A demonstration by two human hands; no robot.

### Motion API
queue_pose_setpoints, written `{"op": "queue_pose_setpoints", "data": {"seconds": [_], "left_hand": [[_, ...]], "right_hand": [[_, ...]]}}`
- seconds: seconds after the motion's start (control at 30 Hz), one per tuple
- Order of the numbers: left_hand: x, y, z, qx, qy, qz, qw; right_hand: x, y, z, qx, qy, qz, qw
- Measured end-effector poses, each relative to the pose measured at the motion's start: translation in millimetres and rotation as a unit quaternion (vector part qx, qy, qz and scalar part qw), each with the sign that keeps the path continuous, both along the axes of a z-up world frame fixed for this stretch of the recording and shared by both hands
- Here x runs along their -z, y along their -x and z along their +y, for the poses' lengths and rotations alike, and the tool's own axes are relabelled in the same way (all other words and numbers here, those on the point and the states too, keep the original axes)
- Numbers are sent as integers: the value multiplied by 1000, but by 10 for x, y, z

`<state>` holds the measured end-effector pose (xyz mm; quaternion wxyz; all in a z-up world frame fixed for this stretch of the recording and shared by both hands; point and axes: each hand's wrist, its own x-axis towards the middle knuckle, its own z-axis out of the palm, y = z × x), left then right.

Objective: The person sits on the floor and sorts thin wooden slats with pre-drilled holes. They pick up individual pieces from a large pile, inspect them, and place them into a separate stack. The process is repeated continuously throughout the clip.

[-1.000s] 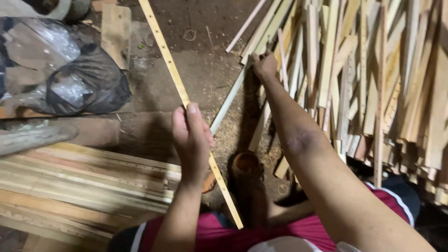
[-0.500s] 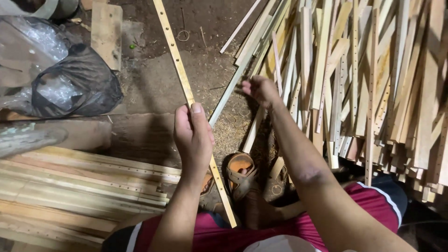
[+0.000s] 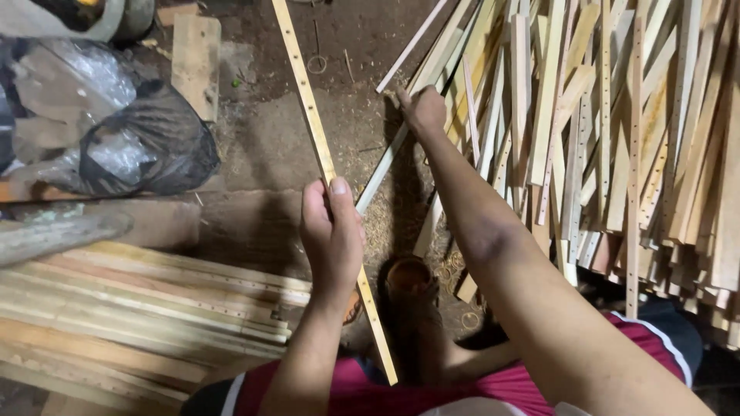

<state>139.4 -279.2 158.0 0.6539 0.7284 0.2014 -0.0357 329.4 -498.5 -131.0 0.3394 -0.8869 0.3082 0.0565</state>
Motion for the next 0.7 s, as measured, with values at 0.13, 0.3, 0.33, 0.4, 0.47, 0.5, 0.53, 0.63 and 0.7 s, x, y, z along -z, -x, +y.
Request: {"op": "queue_pose_setpoints", "data": {"seconds": [0.13,0.3,0.33,0.4,0.47,0.5,0.53,0.63,0.7], "left_hand": [[-49,-36,45,6,-23,5,1000],[42,-89,52,3,-19,13,1000],[48,-98,26,4,-18,13,1000],[54,-78,-27,8,-25,32,999],[27,-41,-73,8,-40,22,999],[8,-35,-104,4,-56,8,998],[87,-36,-103,4,-57,7,998],[311,1,-60,1,-78,-40,996],[442,-7,-51,-7,-102,-72,992]], "right_hand": [[-10,6,13,5,22,37,999],[-650,467,-22,225,-465,-66,854],[-928,622,25,226,-464,-66,854],[-1482,987,125,119,-554,-27,824],[-1078,1185,-37,103,-598,-27,794],[-886,1262,-124,80,-642,-28,762],[-889,1310,-131,79,-643,-29,762],[-764,1485,-134,73,-607,-34,790],[-531,1503,-195,67,-522,-71,847]]}}
